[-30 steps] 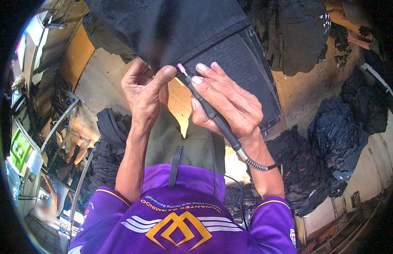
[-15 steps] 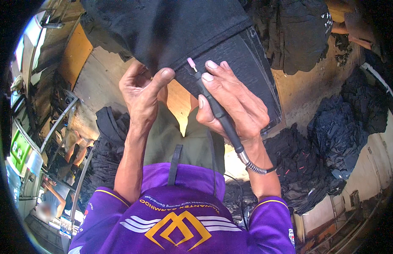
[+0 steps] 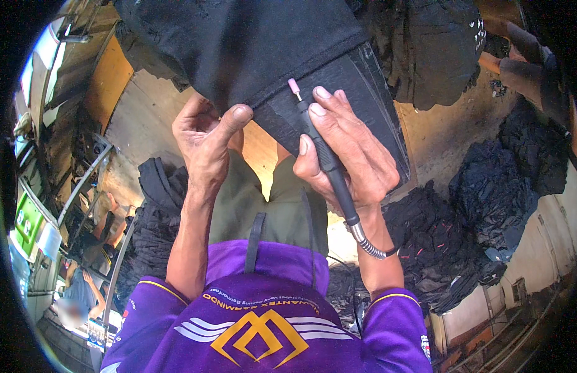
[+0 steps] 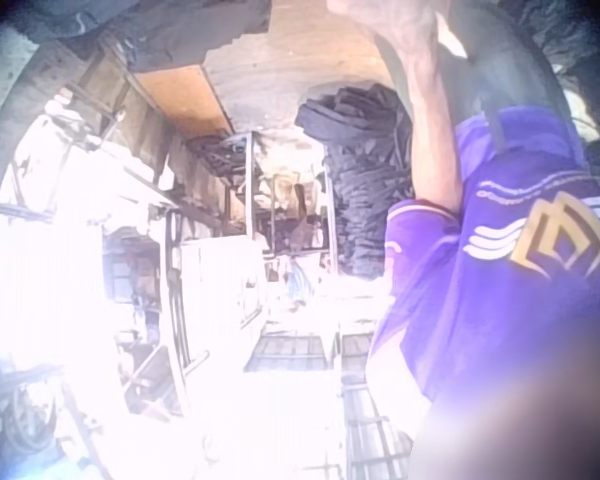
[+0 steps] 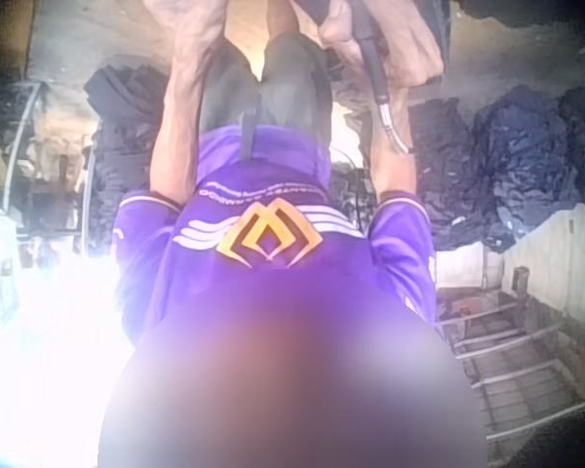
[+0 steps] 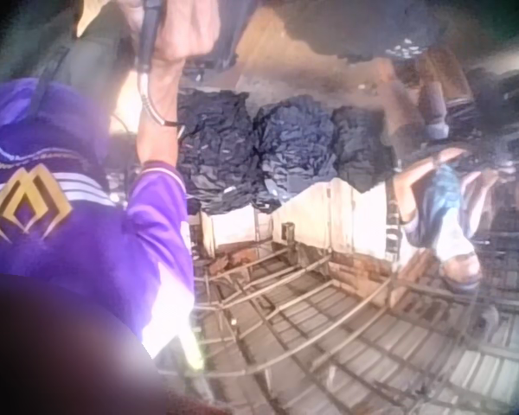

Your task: The person uses a handheld rotary tool to distress the surface of black garments, creating worn patterns and frayed edges. They repeatedly pick up garments from a pile, apply the tool to specific areas, and place the items back down.

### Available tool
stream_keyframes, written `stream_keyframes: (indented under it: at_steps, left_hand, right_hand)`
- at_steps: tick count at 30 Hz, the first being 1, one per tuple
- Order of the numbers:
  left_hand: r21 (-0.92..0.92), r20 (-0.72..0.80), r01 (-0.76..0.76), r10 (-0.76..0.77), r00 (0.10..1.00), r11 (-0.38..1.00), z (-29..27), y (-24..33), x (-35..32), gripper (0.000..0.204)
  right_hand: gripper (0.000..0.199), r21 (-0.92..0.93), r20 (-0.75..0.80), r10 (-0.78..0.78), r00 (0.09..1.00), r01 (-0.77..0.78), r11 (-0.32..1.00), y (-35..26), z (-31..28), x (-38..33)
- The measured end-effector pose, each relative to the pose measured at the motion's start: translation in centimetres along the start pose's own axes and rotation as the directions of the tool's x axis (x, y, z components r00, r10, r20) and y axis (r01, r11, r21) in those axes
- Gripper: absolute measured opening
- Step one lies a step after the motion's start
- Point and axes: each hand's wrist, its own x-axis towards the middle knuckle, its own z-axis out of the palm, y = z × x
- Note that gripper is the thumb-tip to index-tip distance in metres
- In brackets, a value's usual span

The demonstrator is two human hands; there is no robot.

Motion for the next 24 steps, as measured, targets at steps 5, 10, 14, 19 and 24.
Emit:
stream_keyframes:
  at_steps: [5, 10, 14, 19, 24]
  left_hand:
    - [-0.065, -0.020, 0.015, -0.016, 1.000, 0.998, 0.3, 0.0, -0.3, 0.031]
    - [-0.033, -0.038, 0.022, -0.023, 0.999, 0.999, -1.2, -1.5, -0.1, 0.033]
    - [-0.053, 0.010, -0.010, 0.010, 1.000, 0.999, -2.8, -4.1, 1.4, 0.032]
    - [-0.323, 0.056, 0.041, -0.024, 0.998, 0.946, -2.5, -6.7, 2.0, 0.026]
    - [-0.366, 0.071, 0.051, -0.026, 0.997, 0.929, -2.3, -6.9, 2.2, 0.023]
  right_hand:
    - [0.033, -0.021, -0.029, -0.005, 1.000, 0.005, 1.000, 0.3, 0.2, -0.1]
    - [0.030, -0.062, -0.032, 0.089, 0.995, -0.091, 0.994, -0.7, -0.6, 0.7]
    - [0.037, -0.061, 0.003, 0.201, 0.980, -0.201, 0.978, -0.8, -2.5, 1.7]
    - [0.031, 0.037, 0.029, -0.070, 0.997, 0.069, 0.997, 0.7, -0.8, 1.0]
    - [0.033, 0.037, 0.038, -0.074, 0.997, 0.073, 0.997, 1.1, -0.5, 0.6]
